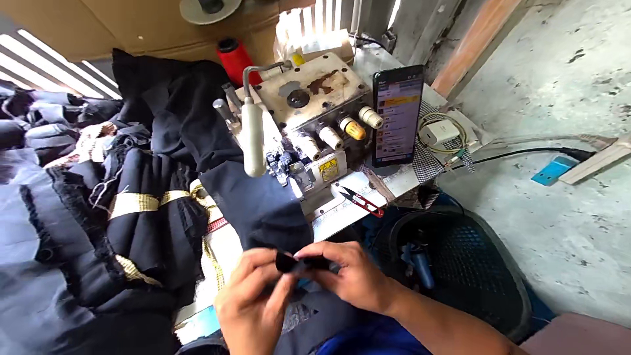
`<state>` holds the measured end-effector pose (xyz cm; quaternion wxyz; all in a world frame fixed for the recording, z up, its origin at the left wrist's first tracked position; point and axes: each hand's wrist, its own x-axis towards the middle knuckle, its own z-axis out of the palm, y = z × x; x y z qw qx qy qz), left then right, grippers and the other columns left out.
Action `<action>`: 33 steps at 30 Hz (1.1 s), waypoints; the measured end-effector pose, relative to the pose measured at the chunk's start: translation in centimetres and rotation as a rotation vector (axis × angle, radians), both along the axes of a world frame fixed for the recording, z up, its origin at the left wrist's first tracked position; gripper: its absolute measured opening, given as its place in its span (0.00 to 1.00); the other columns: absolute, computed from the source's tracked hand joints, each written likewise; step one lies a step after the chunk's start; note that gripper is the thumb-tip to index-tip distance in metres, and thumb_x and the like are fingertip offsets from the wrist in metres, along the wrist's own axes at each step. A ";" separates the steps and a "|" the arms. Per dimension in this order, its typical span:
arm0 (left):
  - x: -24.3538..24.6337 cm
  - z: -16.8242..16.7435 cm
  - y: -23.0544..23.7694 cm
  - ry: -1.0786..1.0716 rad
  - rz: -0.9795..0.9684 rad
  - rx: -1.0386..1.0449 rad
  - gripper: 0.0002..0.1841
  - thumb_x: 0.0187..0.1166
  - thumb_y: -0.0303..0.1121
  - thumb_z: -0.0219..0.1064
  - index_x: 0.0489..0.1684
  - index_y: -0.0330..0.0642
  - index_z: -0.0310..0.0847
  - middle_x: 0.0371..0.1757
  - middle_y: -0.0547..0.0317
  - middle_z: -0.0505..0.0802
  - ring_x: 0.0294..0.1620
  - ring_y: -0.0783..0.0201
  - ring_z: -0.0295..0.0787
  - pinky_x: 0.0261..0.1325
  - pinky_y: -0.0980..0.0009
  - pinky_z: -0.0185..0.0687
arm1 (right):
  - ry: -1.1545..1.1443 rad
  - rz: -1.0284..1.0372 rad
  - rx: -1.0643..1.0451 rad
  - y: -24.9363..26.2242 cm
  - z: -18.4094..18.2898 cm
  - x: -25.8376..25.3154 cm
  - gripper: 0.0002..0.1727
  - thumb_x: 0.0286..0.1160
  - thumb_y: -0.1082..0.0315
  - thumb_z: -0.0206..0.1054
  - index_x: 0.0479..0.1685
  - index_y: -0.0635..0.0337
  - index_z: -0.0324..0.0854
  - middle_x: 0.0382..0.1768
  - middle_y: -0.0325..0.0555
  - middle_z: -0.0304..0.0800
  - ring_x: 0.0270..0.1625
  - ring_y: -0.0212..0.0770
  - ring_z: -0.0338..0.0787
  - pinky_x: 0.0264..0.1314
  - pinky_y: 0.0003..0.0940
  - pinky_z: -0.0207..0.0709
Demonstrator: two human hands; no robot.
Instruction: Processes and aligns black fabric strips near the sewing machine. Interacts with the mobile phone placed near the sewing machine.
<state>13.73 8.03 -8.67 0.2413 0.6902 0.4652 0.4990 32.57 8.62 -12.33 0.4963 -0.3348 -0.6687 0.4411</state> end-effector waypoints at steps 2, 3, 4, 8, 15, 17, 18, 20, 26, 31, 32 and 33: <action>0.3 -0.1 1.2 -0.078 0.042 -0.074 0.06 0.73 0.36 0.76 0.28 0.47 0.93 0.42 0.66 0.96 0.49 0.72 0.93 0.54 0.75 0.90 | -0.034 0.000 -0.093 0.1 -0.3 0.2 0.15 0.76 0.72 0.73 0.59 0.68 0.86 0.50 0.45 0.96 0.53 0.30 0.94 0.62 0.29 0.89; 0.4 -0.2 1.6 -0.117 0.051 -0.118 0.07 0.75 0.34 0.75 0.28 0.44 0.93 0.41 0.64 0.97 0.47 0.71 0.93 0.52 0.74 0.90 | -0.037 0.010 -0.136 0.0 -0.5 0.2 0.16 0.77 0.72 0.72 0.60 0.69 0.85 0.51 0.45 0.96 0.54 0.30 0.94 0.63 0.29 0.89; 0.6 -0.4 2.0 -0.144 0.056 -0.160 0.07 0.76 0.32 0.74 0.28 0.42 0.93 0.39 0.63 0.97 0.45 0.71 0.93 0.52 0.74 0.90 | -0.026 0.020 -0.173 -0.1 -0.6 0.2 0.17 0.78 0.72 0.71 0.62 0.70 0.83 0.51 0.45 0.96 0.55 0.30 0.94 0.63 0.30 0.89; 0.9 -1.3 2.3 -0.187 0.059 -0.252 0.11 0.82 0.32 0.68 0.29 0.40 0.94 0.39 0.60 0.96 0.44 0.69 0.93 0.51 0.73 0.90 | 0.036 0.041 -0.250 -0.7 -0.7 0.2 0.21 0.86 0.71 0.60 0.73 0.73 0.72 0.57 0.50 0.91 0.58 0.32 0.92 0.64 0.30 0.87; 0.7 -1.5 2.0 -0.455 -0.076 -0.362 0.13 0.86 0.29 0.61 0.40 0.34 0.93 0.46 0.52 0.96 0.50 0.62 0.93 0.59 0.66 0.89 | 0.060 0.047 -0.299 -1.0 -0.9 0.8 0.12 0.87 0.70 0.62 0.58 0.68 0.82 0.40 0.40 0.95 0.42 0.29 0.93 0.49 0.26 0.89; 0.5 -1.3 2.0 -0.568 -0.097 -0.416 0.10 0.85 0.29 0.65 0.42 0.33 0.93 0.47 0.49 0.97 0.48 0.61 0.95 0.56 0.66 0.91 | 0.040 0.047 -0.295 -1.0 -0.9 1.3 0.10 0.88 0.69 0.60 0.52 0.65 0.86 0.42 0.39 0.97 0.44 0.28 0.94 0.50 0.24 0.88; 0.4 -1.1 2.1 -0.614 -0.099 -0.439 0.09 0.83 0.28 0.67 0.43 0.33 0.93 0.48 0.47 0.98 0.46 0.60 0.97 0.54 0.65 0.93 | 0.018 0.041 -0.285 -1.0 -1.0 1.5 0.10 0.87 0.68 0.61 0.50 0.64 0.87 0.42 0.39 0.97 0.45 0.27 0.94 0.51 0.23 0.88; 0.3 -0.7 2.2 -0.658 -0.096 -0.471 0.06 0.80 0.24 0.69 0.44 0.32 0.91 0.46 0.46 0.98 0.44 0.59 0.98 0.50 0.65 0.95 | -0.050 0.018 -0.240 -0.9 -1.5 1.9 0.11 0.84 0.65 0.66 0.46 0.62 0.92 0.44 0.39 0.96 0.50 0.28 0.93 0.57 0.25 0.87; 0.1 0.2 2.7 -0.546 -0.017 -0.507 0.05 0.74 0.22 0.73 0.42 0.32 0.93 0.38 0.49 0.99 0.39 0.60 0.99 0.47 0.66 0.96 | -0.111 0.009 -0.201 -0.9 -2.5 2.9 0.09 0.76 0.63 0.74 0.36 0.59 0.95 0.42 0.37 0.98 0.55 0.30 0.93 0.65 0.27 0.85; 0.5 0.1 2.8 -0.598 0.019 -0.543 0.03 0.70 0.22 0.76 0.37 0.34 0.93 0.35 0.50 0.99 0.36 0.62 0.99 0.46 0.67 0.96 | -0.045 -0.044 -0.212 -1.0 -2.5 2.9 0.08 0.70 0.63 0.79 0.32 0.59 0.95 0.39 0.38 0.98 0.51 0.30 0.94 0.61 0.27 0.87; 0.6 0.1 2.8 -0.619 0.013 -0.548 0.03 0.70 0.22 0.76 0.37 0.34 0.93 0.35 0.50 0.99 0.36 0.61 0.99 0.46 0.67 0.96 | -0.035 -0.050 -0.213 -1.0 -2.6 2.9 0.08 0.69 0.63 0.80 0.31 0.59 0.95 0.39 0.38 0.98 0.51 0.31 0.94 0.61 0.27 0.87; 0.6 0.1 2.9 -0.640 0.001 -0.554 0.03 0.70 0.22 0.76 0.37 0.34 0.92 0.36 0.49 0.99 0.37 0.61 0.99 0.46 0.67 0.96 | -0.026 -0.054 -0.214 -0.9 -2.6 3.0 0.08 0.68 0.63 0.80 0.31 0.59 0.95 0.39 0.39 0.97 0.51 0.31 0.94 0.61 0.28 0.87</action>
